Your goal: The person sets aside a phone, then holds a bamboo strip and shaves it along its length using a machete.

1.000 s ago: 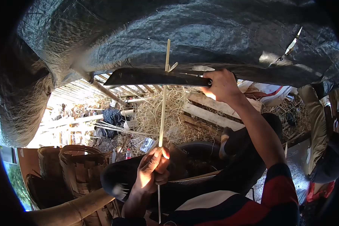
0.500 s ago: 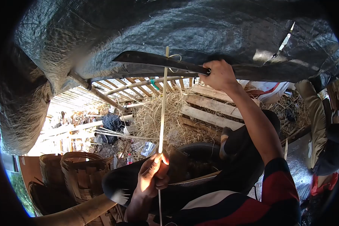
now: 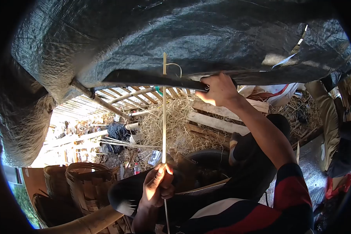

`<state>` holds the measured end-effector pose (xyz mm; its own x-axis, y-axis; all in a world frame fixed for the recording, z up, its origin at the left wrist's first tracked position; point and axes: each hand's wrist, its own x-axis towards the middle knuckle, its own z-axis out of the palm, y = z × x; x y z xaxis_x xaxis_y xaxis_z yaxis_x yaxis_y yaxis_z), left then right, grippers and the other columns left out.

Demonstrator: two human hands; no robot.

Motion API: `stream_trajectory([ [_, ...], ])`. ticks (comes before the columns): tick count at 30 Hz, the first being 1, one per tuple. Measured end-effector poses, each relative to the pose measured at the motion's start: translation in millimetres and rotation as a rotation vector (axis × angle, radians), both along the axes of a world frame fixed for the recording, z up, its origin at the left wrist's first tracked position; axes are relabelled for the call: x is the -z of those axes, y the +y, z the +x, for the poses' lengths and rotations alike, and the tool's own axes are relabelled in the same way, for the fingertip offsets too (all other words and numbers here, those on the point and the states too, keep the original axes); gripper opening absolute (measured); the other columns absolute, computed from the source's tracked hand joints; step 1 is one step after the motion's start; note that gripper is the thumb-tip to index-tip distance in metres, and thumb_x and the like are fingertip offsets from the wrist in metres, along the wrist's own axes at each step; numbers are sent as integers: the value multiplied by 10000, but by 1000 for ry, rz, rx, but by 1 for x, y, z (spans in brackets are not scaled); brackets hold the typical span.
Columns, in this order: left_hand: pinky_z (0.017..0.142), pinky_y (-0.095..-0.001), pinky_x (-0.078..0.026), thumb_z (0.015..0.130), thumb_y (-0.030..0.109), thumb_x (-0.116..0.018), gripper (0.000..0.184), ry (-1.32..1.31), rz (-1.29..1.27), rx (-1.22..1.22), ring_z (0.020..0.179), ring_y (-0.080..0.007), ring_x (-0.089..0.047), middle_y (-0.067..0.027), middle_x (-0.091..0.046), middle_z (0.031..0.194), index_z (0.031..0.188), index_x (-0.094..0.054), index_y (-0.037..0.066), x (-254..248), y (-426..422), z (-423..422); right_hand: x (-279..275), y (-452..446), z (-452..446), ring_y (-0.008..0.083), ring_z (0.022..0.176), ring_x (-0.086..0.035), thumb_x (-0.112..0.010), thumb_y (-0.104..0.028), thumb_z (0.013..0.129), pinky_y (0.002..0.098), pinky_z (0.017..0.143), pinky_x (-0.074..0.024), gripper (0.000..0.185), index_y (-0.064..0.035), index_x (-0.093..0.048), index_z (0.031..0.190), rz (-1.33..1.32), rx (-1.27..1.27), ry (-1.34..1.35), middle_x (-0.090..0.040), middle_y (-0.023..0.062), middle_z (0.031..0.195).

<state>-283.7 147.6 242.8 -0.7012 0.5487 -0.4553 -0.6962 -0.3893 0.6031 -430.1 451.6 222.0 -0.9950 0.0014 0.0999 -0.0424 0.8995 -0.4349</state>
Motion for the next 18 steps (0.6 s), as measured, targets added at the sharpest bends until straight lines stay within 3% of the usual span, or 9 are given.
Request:
stream_trajectory([
  [2,317,-207,-120,1012,269,-386,247,18,4,8,360,-24,-157,37,-271,561,1026,-476,40,0,-1,0,1,0,-1,313,698,-674,-653,-368,764,396,724,-545,322,-91,-719,913,-9,-30,76,-671,147,715],
  [4,317,-210,-116,1012,268,-386,244,-32,11,27,362,-25,-152,40,-261,561,1024,-472,39,1,-3,2,4,9,-14,307,760,-674,-678,-359,741,388,760,-541,349,-81,-719,947,-77,114,102,-681,157,768],
  [7,317,-210,-116,1010,275,-393,246,0,17,70,361,-24,-147,41,-256,559,1026,-460,39,2,-3,3,-5,14,-13,312,794,-672,-685,-351,738,384,780,-538,360,-64,-717,953,-144,173,-35,-685,161,797],
  [9,317,-210,-116,1009,278,-395,248,23,50,72,361,-24,-145,41,-254,558,1026,-457,38,1,-4,-1,0,9,-5,319,793,-673,-682,-339,744,390,785,-536,368,-41,-707,958,-103,46,127,-684,168,792],
  [14,317,-211,-118,1007,284,-403,256,24,11,52,359,-25,-147,38,-255,558,1018,-461,34,2,0,-1,6,11,-11,340,773,-672,-710,-302,712,392,772,-538,398,-28,-688,999,-142,31,198,-678,180,780],
  [18,317,-210,-129,1008,280,-400,259,75,-43,80,364,-23,-161,39,-252,561,1006,-470,31,2,2,2,-1,11,-4,325,703,-675,-720,-274,718,383,685,-545,318,-53,-658,939,-121,-56,231,-673,153,741],
])
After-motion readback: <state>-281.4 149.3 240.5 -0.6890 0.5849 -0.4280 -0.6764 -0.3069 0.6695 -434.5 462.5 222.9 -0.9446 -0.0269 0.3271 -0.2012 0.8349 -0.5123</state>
